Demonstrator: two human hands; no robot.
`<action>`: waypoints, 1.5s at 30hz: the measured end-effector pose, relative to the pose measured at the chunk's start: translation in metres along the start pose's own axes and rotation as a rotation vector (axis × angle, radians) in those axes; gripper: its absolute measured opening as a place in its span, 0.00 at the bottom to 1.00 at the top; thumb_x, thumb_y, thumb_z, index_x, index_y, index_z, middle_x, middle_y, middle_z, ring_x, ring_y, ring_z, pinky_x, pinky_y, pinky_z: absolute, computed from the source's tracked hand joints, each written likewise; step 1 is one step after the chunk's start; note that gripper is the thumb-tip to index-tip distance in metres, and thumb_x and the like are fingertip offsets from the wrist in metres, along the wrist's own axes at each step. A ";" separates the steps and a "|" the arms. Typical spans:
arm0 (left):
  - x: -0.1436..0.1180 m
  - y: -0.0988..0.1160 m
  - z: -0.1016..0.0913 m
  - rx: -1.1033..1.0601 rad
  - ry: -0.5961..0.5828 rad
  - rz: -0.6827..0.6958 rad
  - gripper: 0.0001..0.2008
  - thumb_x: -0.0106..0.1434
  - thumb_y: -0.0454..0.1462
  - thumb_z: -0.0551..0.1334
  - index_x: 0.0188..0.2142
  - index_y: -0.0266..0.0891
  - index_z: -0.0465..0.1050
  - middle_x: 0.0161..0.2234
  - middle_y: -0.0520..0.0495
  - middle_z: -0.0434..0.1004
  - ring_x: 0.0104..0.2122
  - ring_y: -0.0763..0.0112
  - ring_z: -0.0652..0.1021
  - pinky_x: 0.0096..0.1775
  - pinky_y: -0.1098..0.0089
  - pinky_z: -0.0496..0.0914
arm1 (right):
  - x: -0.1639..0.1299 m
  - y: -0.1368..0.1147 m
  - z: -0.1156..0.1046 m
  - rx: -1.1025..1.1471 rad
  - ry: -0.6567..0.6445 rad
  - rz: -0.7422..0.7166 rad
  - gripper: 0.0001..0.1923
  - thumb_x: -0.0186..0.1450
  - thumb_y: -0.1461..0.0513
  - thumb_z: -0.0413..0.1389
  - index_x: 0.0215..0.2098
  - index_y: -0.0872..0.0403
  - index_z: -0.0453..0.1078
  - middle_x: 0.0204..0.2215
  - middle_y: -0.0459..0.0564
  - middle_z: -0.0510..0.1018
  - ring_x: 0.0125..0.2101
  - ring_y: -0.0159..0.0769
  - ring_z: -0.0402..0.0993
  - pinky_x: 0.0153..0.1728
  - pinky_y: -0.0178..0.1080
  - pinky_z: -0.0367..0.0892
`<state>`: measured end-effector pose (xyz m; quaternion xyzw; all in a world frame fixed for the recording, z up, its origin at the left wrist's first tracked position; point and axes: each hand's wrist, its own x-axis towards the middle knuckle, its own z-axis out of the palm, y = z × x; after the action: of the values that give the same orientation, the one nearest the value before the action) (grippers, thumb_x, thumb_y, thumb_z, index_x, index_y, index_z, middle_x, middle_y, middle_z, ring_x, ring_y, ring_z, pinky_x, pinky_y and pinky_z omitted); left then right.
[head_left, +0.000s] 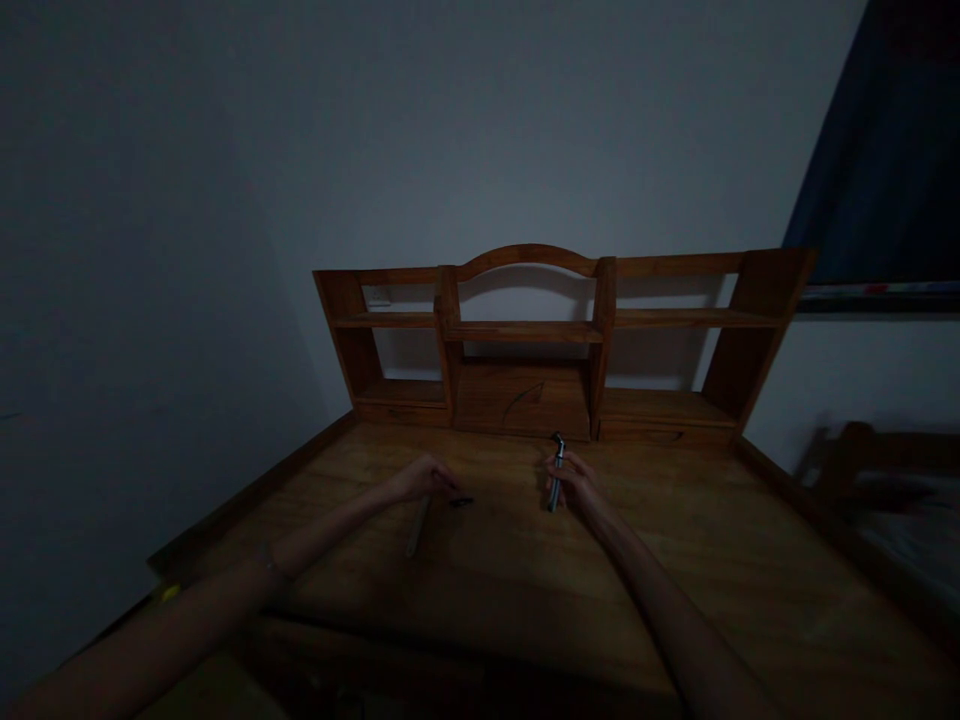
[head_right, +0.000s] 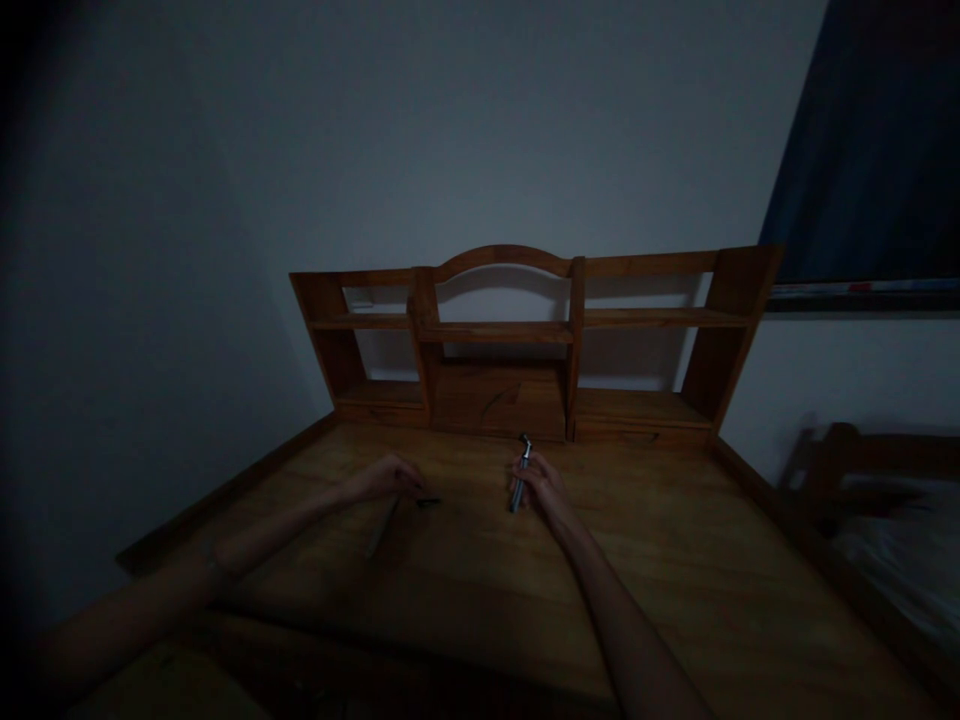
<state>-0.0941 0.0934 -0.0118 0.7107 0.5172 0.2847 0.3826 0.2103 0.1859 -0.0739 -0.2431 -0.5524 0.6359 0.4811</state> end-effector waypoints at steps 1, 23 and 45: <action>0.001 0.001 0.000 0.032 -0.020 0.032 0.12 0.52 0.40 0.67 0.32 0.33 0.80 0.32 0.41 0.81 0.33 0.62 0.79 0.37 0.66 0.72 | 0.000 0.001 0.000 0.006 -0.001 0.000 0.13 0.55 0.58 0.61 0.37 0.55 0.68 0.19 0.46 0.75 0.14 0.28 0.65 0.11 0.29 0.55; 0.000 -0.018 0.000 0.433 -0.016 -0.011 0.08 0.52 0.37 0.66 0.30 0.34 0.77 0.28 0.48 0.77 0.29 0.71 0.74 0.29 0.75 0.63 | -0.004 -0.008 0.003 0.003 -0.033 0.010 0.12 0.56 0.59 0.59 0.37 0.55 0.67 0.20 0.45 0.75 0.13 0.28 0.64 0.11 0.29 0.56; 0.054 0.038 0.143 0.212 0.212 0.042 0.13 0.60 0.43 0.59 0.41 0.39 0.71 0.37 0.46 0.78 0.34 0.69 0.77 0.35 0.73 0.69 | -0.011 -0.050 -0.007 -0.044 0.295 -0.066 0.14 0.48 0.57 0.62 0.30 0.55 0.68 0.17 0.43 0.70 0.15 0.28 0.63 0.14 0.30 0.55</action>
<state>0.0564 0.1022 -0.0570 0.7238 0.5668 0.3097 0.2427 0.2382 0.1763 -0.0310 -0.3262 -0.4973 0.5647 0.5722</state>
